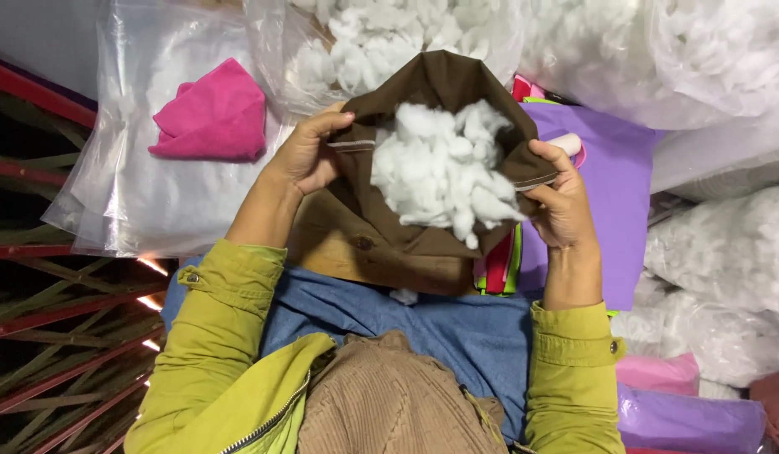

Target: Stuffing a brown pillowcase with white fiberfill material from large storage bags

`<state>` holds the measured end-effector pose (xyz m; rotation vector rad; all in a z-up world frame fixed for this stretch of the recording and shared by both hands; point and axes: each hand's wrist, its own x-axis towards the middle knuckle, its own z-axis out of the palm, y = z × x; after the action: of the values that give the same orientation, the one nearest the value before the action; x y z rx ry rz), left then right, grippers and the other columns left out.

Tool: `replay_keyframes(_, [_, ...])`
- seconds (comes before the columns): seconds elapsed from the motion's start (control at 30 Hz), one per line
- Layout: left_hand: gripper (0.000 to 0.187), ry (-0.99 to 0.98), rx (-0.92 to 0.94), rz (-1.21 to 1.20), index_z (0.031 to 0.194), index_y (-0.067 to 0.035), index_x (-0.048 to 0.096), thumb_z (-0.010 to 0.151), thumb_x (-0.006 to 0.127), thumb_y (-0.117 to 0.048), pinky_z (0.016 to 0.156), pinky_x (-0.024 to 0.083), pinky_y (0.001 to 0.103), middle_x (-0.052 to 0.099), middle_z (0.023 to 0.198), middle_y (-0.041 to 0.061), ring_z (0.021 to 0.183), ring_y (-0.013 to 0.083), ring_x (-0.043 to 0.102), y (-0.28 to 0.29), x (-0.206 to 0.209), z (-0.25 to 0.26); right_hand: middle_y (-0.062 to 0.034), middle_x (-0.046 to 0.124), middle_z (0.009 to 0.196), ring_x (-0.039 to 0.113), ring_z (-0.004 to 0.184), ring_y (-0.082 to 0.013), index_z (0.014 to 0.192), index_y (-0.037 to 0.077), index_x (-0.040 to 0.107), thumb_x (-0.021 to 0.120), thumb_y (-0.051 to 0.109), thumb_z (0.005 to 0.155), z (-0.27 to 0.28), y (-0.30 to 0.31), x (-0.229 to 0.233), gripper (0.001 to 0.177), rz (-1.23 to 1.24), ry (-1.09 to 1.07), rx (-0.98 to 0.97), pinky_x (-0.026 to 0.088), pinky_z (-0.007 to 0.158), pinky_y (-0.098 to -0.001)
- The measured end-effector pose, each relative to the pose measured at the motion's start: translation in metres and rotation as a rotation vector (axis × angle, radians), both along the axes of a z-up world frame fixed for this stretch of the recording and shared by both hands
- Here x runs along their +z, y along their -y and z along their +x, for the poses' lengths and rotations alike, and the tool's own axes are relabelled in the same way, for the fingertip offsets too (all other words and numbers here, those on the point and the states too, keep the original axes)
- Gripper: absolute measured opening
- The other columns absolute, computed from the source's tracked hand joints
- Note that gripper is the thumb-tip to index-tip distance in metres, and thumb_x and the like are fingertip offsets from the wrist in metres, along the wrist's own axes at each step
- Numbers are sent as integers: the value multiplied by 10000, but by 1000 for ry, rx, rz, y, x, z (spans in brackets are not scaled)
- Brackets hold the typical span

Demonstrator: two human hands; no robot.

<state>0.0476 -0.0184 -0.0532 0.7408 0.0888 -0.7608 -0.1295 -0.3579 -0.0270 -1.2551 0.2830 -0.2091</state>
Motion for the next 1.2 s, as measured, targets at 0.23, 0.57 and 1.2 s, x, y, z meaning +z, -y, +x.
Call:
replay_keyframes(0.23, [570,71,30,-164,1354,-50,542,785,523,-63,844,538,379,605,1225,214,963,260,610,-21,44,-1,-18,669,1024,573,908,-74,1056,73,712,503,-135,821,-4,11,23,377,-438,-140,-206,462,849,-163])
replay_keyframes(0.57, [508,338,49,-80,1313,-25,620,850,677,175,768,555,175,676,1157,128,869,118,659,-12,49,-22,-217,646,1254,608,960,-237,1534,-53,462,557,-63,799,-15,1,40,741,477,162,103,506,781,-312])
replay_keyframes(1.2, [389,1274,367,1312,1084,-25,674,719,579,69,821,518,410,689,1045,140,935,329,653,-32,45,-16,-107,706,1077,516,604,-128,1114,49,701,304,-164,685,-12,8,34,622,-712,-228,-93,462,550,-224])
